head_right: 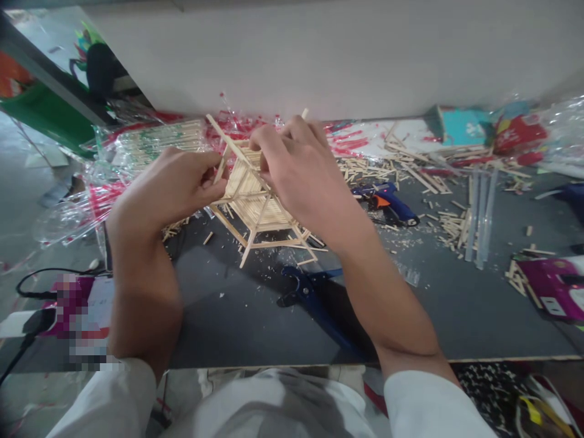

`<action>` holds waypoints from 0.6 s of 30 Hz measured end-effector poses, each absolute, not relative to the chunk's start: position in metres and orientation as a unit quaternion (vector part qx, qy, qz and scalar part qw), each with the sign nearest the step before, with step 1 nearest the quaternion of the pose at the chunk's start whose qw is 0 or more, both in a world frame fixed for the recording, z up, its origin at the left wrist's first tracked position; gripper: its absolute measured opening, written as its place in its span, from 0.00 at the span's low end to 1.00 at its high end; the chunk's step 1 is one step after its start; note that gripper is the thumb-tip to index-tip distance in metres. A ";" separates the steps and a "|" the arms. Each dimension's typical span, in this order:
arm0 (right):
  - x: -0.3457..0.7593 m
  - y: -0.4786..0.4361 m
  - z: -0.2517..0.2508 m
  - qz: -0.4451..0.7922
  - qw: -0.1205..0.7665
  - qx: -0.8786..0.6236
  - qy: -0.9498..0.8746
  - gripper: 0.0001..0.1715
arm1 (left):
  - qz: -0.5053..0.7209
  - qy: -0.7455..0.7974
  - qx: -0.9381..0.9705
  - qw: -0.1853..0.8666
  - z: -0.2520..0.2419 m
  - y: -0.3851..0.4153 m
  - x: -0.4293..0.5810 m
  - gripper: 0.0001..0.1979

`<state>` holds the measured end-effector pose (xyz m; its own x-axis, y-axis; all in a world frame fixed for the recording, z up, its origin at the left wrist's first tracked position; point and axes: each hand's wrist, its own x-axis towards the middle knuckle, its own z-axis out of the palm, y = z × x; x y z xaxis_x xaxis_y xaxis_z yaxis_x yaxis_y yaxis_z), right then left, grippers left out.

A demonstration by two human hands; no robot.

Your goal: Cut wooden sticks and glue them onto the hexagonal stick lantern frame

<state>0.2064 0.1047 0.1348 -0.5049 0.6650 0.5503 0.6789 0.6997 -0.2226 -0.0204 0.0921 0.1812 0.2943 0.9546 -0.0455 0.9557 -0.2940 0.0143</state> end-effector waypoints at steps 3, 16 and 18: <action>0.205 0.105 0.135 0.001 0.317 -0.390 -0.865 0.13 | -0.026 0.601 0.799 0.016 0.182 0.093 -0.020 0.05; 0.205 0.108 0.132 0.003 0.328 -0.392 -0.859 0.10 | -0.026 0.603 0.797 0.024 0.182 0.093 -0.020 0.05; 0.205 0.109 0.132 -0.005 0.327 -0.388 -0.861 0.11 | -0.022 0.602 0.798 0.028 0.182 0.093 -0.020 0.05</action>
